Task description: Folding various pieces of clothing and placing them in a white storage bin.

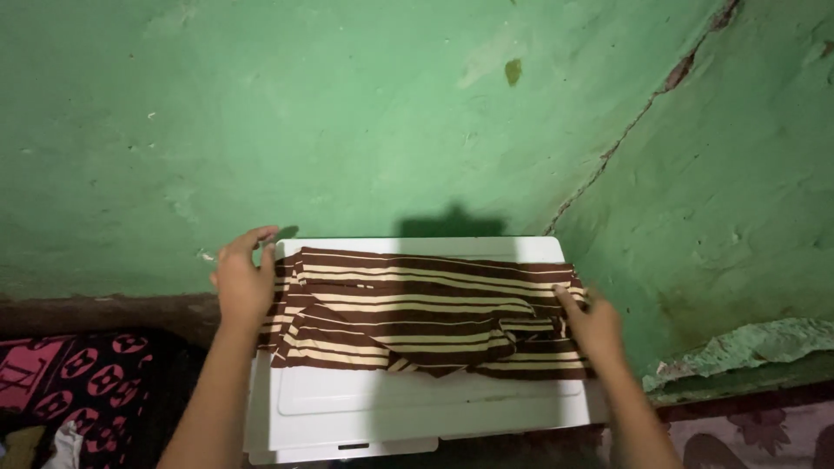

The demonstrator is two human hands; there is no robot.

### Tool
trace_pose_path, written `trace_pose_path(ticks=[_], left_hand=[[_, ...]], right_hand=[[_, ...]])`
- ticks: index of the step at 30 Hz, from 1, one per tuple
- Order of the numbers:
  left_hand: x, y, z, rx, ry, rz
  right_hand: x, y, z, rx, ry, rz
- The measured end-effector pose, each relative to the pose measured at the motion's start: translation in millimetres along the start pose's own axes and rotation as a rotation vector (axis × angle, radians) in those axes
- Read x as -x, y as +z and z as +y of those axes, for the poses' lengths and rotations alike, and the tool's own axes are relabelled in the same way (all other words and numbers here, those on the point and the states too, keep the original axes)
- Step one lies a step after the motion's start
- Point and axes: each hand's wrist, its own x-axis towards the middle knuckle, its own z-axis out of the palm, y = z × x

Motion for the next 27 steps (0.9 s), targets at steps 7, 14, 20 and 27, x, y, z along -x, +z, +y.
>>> trace_pose_path(ticks=[7, 14, 20, 27], left_hand=[[46.9, 16.0, 69.8, 0.212, 0.212, -0.094], [101.4, 28.5, 157.4, -0.022, 0.538, -0.755], [95.3, 14.2, 171.5, -0.157, 0.521, -0.981], [95.2, 45.1, 156.6, 0.052, 0.476, -0.893]], right_hand=[[2.7, -1.1, 12.6, -0.347, 0.089, -0.183], [10.6, 5.7, 21.2, -0.433, 0.079, -0.153], [28.2, -3.5, 17.6, -0.468, -0.345, 0.170], [30.9, -35.0, -15.9, -0.042, -0.663, -0.012]])
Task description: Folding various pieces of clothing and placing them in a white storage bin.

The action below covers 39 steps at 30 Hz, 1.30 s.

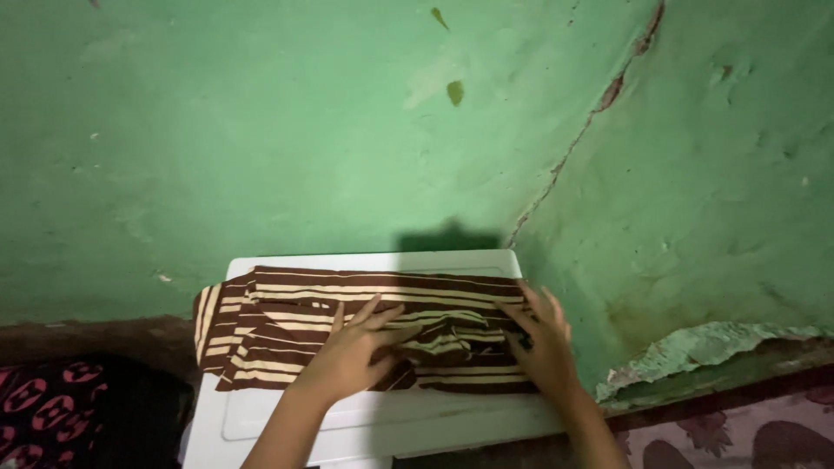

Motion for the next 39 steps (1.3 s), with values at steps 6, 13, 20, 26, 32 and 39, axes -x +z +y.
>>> trace_pose_path(ticks=[6, 13, 20, 26, 32, 39], left_hand=[[-33.2, -20.5, 0.2, 0.404, -0.538, 0.200], [-47.5, -5.4, -4.2, -0.108, -0.159, 1.029], [-47.0, 25.9, 12.3, -0.333, 0.237, 0.456], [-53.5, 30.4, 11.9, -0.370, 0.064, 0.563], [-47.7, 28.0, -5.9, -0.436, 0.226, 0.678], [-49.1, 36.6, -24.0, -0.457, 0.247, 0.642]], right_hand=[[-3.2, 17.0, 21.0, 0.056, -0.018, -0.089], [-8.3, 25.0, 28.3, 0.036, 0.038, -0.186], [-22.2, 22.5, 36.2, -0.061, 0.090, -0.245], [-37.7, -12.2, 0.9, 0.058, 0.028, -0.220], [-15.8, -27.4, -25.2, 0.170, 0.003, -0.183], [4.1, -5.2, -10.7, 0.091, 0.107, -0.281]])
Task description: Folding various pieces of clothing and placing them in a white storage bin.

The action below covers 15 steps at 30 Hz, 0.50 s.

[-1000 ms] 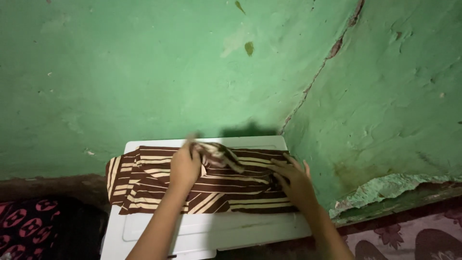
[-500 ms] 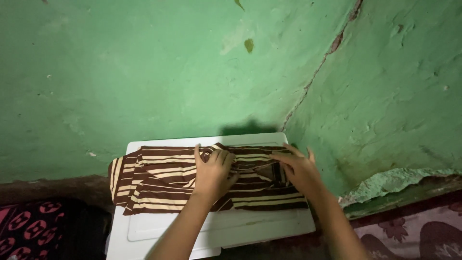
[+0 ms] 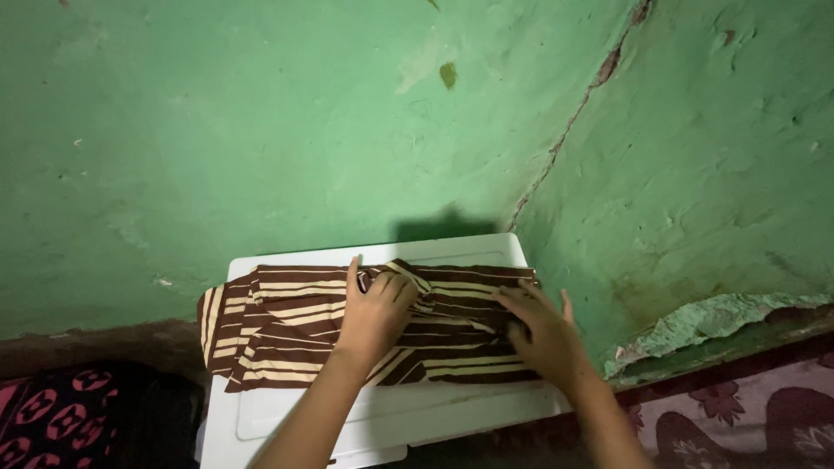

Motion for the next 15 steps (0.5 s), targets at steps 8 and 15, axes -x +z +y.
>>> trace_pose_path(ticks=[8, 15], left_hand=[[-5.4, -7.3, -1.5, 0.050, -0.036, 0.040], [-9.2, -15.2, -0.1, 0.068, -0.090, -0.096]], right_hand=[[-26.8, 25.3, -30.4, 0.098, -0.065, 0.089], [-33.6, 36.3, -11.5, 0.065, 0.066, 0.199]])
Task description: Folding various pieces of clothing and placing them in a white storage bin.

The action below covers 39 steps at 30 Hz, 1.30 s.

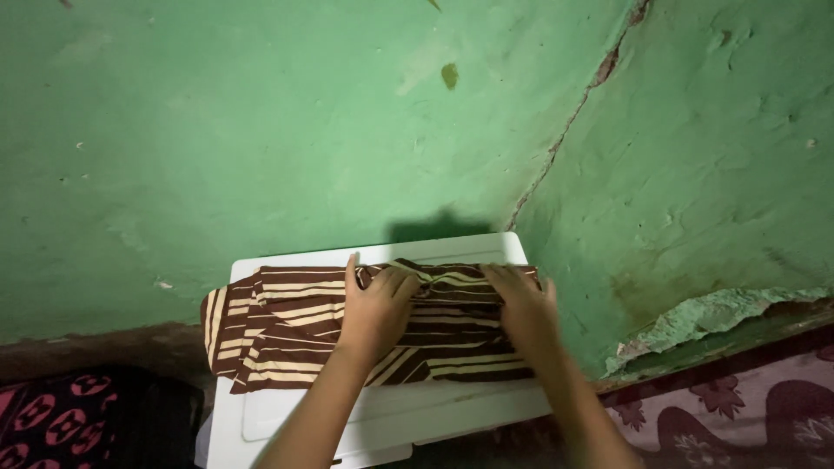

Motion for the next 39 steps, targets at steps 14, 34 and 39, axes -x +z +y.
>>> trace_pose_path(ticks=[14, 34, 39], left_hand=[[18.8, -4.1, -15.8, -0.189, 0.270, -0.382], [10.1, 13.0, 11.1, -0.238, 0.228, -0.412], [15.6, 19.4, 8.2, -0.081, 0.099, -0.292]], right_hand=[[64.4, -21.9, -11.6, 0.187, -0.207, -0.002], [20.3, 5.3, -66.0, 0.131, -0.121, -0.241], [21.3, 1.6, -35.5, 0.114, 0.165, -0.157]])
